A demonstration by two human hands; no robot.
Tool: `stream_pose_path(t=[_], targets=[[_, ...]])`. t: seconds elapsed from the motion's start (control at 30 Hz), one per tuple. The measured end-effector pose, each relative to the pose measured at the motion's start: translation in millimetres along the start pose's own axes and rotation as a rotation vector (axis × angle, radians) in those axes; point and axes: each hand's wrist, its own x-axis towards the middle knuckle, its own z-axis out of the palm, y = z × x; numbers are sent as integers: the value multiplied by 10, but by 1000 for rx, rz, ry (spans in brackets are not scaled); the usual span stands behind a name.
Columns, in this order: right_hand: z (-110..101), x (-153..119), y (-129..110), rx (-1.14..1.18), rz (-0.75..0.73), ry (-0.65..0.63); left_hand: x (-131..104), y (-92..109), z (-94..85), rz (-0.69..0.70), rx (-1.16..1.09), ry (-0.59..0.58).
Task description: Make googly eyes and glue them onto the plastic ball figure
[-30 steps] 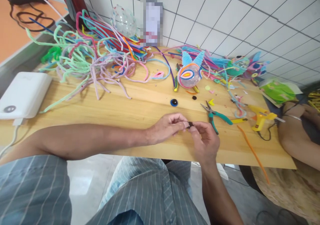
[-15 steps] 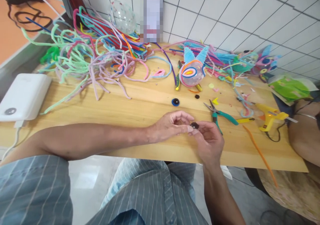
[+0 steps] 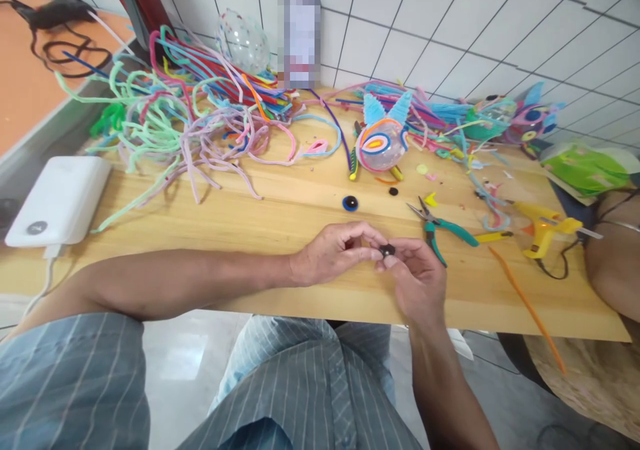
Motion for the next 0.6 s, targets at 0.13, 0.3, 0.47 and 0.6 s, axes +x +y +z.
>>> stream_pose_path(t=[0.13, 0.3, 0.47, 0.6], targets=[[62, 1, -29, -3, -48, 54, 2, -43, 5, -19, -83, 33], [127, -5, -54, -9, -88, 101, 7, -53, 10, -56, -211, 32], [128, -6, -37, -17, -105, 114, 14, -77, 10, -101, -212, 23], [122, -6, -28, 20, -113, 93, 11, -88, 15, -125, -179, 41]])
